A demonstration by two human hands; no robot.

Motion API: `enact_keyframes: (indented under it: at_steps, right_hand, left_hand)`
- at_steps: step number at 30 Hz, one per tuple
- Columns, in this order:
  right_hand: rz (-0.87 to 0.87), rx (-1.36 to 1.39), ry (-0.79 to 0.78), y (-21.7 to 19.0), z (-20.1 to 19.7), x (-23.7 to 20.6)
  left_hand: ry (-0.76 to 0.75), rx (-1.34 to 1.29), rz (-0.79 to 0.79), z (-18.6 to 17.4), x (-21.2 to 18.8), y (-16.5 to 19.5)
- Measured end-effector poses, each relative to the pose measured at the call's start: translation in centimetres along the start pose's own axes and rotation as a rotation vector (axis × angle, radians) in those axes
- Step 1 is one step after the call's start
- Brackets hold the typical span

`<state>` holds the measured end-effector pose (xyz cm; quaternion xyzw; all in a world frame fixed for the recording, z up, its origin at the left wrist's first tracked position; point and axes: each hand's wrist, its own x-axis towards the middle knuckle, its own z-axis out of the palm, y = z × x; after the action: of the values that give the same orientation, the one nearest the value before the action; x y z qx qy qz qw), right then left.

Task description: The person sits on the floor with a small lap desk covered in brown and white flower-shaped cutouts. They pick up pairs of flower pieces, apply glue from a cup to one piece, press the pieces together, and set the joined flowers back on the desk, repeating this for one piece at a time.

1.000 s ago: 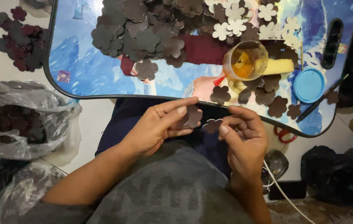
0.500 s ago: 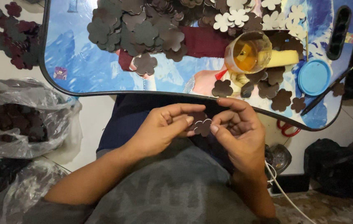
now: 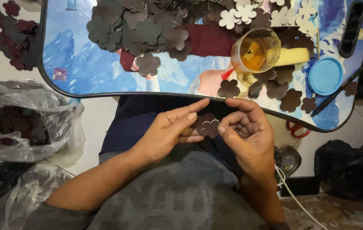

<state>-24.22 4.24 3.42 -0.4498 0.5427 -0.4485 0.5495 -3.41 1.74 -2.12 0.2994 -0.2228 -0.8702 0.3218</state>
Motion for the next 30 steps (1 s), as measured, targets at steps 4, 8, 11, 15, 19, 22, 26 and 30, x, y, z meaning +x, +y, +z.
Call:
enact_keyframes:
  at_steps: [4,8,11,15,19,22,26,30]
  right_hand:
    - [0.002,0.001,-0.005,0.1,0.0,0.2]
    - [0.014,-0.027,0.003,0.3,0.2,0.5]
    - [0.006,-0.019,-0.002,0.4,0.3,0.6]
    - [0.020,-0.061,0.035,0.2,0.6,0.4]
    - [0.027,-0.060,0.038,-0.1,0.9,0.5]
    - [0.057,-0.089,0.065,-0.3,1.1,0.6]
    - [0.087,-0.133,0.077,-0.5,1.2,0.9]
    - [0.110,-0.112,0.067,-0.6,1.1,1.0]
  left_hand:
    - [-0.008,0.005,-0.014,-0.1,0.3,-0.1]
    - [-0.019,-0.009,-0.012,-0.3,0.5,-0.3]
    - [-0.025,-0.030,-0.017,-0.5,0.6,-0.5]
    - [-0.035,-0.037,-0.016,-0.6,0.8,-0.7]
    - [-0.008,0.015,-0.003,-0.7,0.7,-0.8]
    - [0.002,0.034,0.015,-0.5,0.7,-0.9]
    - [0.011,0.065,0.036,-0.5,0.7,-0.9]
    - [0.020,0.096,0.072,-0.4,0.6,-0.8]
